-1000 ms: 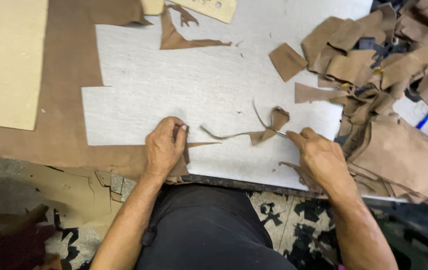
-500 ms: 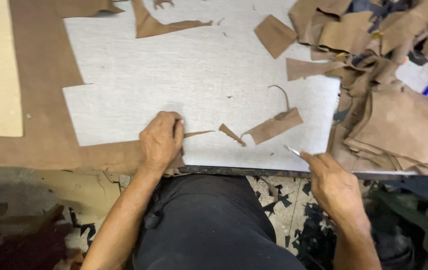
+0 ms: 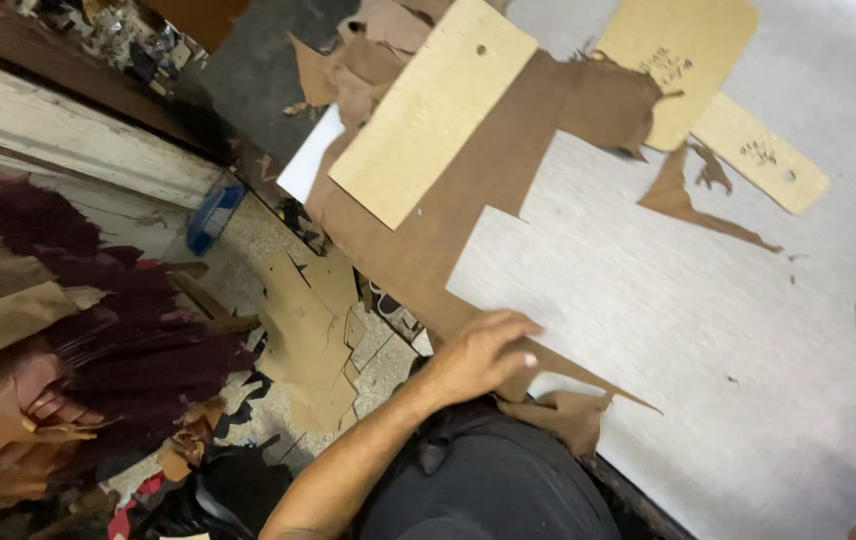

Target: The person cuts a large piece of brown leather using a utility knife and a cardboard template. They trim the edges, cut rectangular strips, and organize the pieces on the workbench.

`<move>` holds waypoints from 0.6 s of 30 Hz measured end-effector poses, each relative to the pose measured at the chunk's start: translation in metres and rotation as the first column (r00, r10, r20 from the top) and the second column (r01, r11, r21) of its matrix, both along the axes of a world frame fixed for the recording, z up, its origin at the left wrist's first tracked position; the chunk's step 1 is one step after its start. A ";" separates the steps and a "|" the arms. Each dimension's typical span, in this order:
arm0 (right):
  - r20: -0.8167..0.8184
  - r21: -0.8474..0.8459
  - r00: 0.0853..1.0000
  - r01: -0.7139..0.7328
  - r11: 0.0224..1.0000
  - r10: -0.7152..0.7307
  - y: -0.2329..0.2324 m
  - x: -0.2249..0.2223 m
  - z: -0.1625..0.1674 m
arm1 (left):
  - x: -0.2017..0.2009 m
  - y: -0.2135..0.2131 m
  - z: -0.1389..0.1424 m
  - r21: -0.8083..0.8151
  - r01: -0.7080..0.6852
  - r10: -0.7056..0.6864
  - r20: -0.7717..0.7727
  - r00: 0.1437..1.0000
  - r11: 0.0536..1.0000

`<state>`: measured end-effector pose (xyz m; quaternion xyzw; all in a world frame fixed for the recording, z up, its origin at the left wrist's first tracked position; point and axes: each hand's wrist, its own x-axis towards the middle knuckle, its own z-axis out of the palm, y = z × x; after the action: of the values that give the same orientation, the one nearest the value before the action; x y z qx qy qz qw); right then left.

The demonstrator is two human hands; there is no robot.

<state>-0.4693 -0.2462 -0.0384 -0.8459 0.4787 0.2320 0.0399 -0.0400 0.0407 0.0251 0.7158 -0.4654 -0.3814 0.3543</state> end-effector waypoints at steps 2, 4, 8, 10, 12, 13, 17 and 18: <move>0.349 -0.169 0.935 -0.005 0.986 0.065 0.017 0.024 0.006 | 0.059 0.006 0.000 -0.133 -0.191 0.222 0.274 0.936 0.972; 0.566 -0.184 0.810 -0.055 0.981 0.152 0.059 0.072 0.024 | 0.129 0.004 0.006 -0.078 -0.326 0.317 0.526 0.789 0.942; 0.568 0.074 0.820 -0.131 0.989 0.066 0.158 0.220 0.047 | 0.221 -0.001 0.023 0.004 -0.531 0.381 0.692 0.613 0.848; 0.624 0.125 0.778 -0.186 0.975 0.069 0.188 0.287 0.066 | 0.239 -0.005 0.025 0.070 -0.540 0.363 0.668 0.650 0.839; 0.631 0.087 0.761 -0.266 0.960 0.153 0.209 0.348 0.077 | 0.252 -0.006 0.022 0.098 -0.499 0.302 0.690 0.658 0.861; 0.575 0.141 0.813 -0.207 0.968 0.090 0.218 0.372 0.082 | 0.261 -0.003 0.020 0.073 -0.517 0.395 0.557 0.731 0.853; 0.347 0.277 0.934 -0.017 0.961 -0.084 0.237 0.427 0.086 | 0.320 0.023 0.012 -0.198 -0.511 0.547 0.242 0.801 0.836; 0.294 0.298 0.951 0.003 0.955 -0.095 0.238 0.433 0.084 | 0.336 0.033 0.011 -0.312 -0.485 0.561 0.237 0.793 0.817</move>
<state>-0.0362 -0.0078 0.0452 -0.8437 0.4481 0.1663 0.2444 0.2957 0.0733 0.0357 0.8216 -0.3401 -0.0895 0.4487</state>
